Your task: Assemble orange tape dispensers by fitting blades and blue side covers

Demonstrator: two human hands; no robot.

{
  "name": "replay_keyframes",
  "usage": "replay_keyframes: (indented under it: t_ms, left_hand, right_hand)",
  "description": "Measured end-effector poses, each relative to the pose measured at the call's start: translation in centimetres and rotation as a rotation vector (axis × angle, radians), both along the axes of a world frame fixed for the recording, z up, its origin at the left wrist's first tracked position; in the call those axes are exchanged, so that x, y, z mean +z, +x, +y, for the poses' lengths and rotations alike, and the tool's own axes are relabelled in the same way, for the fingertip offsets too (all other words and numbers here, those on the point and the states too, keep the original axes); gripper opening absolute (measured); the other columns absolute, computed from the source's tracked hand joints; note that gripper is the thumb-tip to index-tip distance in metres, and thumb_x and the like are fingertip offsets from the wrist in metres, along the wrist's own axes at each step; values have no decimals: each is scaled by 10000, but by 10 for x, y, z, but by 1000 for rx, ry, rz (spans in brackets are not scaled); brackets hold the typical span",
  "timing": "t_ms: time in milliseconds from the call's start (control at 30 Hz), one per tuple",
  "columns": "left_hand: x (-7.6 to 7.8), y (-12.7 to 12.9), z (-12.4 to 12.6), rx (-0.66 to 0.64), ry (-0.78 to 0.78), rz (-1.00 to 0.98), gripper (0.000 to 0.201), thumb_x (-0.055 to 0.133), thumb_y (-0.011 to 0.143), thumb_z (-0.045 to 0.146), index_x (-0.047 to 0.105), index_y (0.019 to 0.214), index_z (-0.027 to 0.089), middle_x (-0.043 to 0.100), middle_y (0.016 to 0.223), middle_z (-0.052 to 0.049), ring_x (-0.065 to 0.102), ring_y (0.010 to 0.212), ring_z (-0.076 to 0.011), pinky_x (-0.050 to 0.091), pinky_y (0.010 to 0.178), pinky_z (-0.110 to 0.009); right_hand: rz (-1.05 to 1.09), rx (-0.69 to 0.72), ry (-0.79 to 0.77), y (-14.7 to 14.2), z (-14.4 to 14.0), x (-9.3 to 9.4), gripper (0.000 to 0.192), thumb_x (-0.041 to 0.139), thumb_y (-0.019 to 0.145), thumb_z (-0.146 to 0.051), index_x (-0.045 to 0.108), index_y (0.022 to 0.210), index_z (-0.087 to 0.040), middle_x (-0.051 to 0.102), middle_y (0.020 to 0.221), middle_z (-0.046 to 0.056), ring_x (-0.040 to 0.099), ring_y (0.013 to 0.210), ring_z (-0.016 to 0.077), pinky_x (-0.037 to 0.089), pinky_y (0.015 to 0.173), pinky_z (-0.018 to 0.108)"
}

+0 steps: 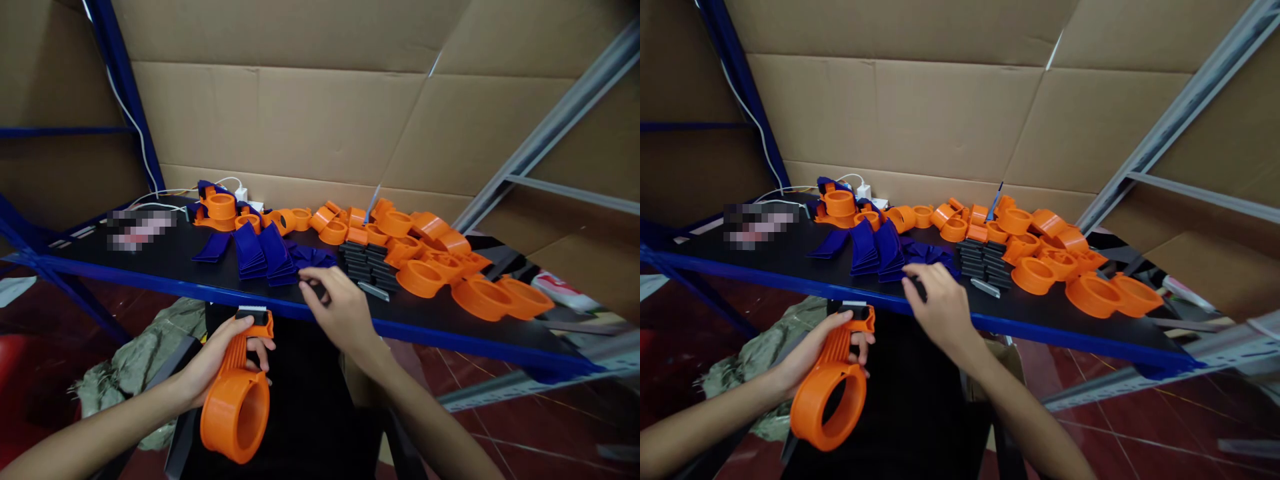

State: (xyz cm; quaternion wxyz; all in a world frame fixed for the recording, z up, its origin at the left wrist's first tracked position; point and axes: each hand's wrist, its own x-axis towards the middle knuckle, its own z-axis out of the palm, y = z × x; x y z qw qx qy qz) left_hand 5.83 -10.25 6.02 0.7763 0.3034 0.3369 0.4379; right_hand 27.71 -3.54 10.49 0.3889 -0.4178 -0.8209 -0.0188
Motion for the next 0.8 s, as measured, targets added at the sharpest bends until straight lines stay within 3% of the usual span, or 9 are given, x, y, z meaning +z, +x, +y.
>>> replay_keyframes:
  t_ms: [67,167,400,567,800]
  left_hand:
    - [2,0,0,-2,-42,-22,326,598,911,445,632,899,121,720,757,-94,670,600,-203,592,645,-385]
    - [2,0,0,8,-48,-1,319,621,896,441,632,862,123,725,756,-93,672,575,-204,603,644,-406]
    - [0,0,1,16,-51,43,294,644,890,417,627,888,124,729,796,-94,667,557,-203,601,602,-403]
    - [2,1,-1,29,-42,24,271,636,903,384,629,900,113,728,805,-105,655,572,-182,605,618,-392]
    - [2,-3,1,44,46,-4,278,595,931,366,618,1065,123,740,1007,-139,721,638,-216,620,659,-402]
  right_hand:
    - [-194,-229,-70,5,25,8,198,598,940,-330,662,1090,-219,723,1038,79,642,1001,236,520,742,320]
    - [-369,-338,-92,8,52,10,175,630,917,-354,670,1008,-211,727,987,84,623,984,245,477,670,294]
    - [-375,-330,-30,1,58,-1,90,624,905,-268,675,931,-200,714,916,107,600,929,247,417,611,288]
    - [-294,-365,-27,4,60,2,126,567,916,-248,681,883,-206,722,913,90,614,917,240,402,620,291]
    - [34,-271,-97,22,40,14,131,591,844,-288,696,824,-212,692,754,3,616,679,154,390,622,266]
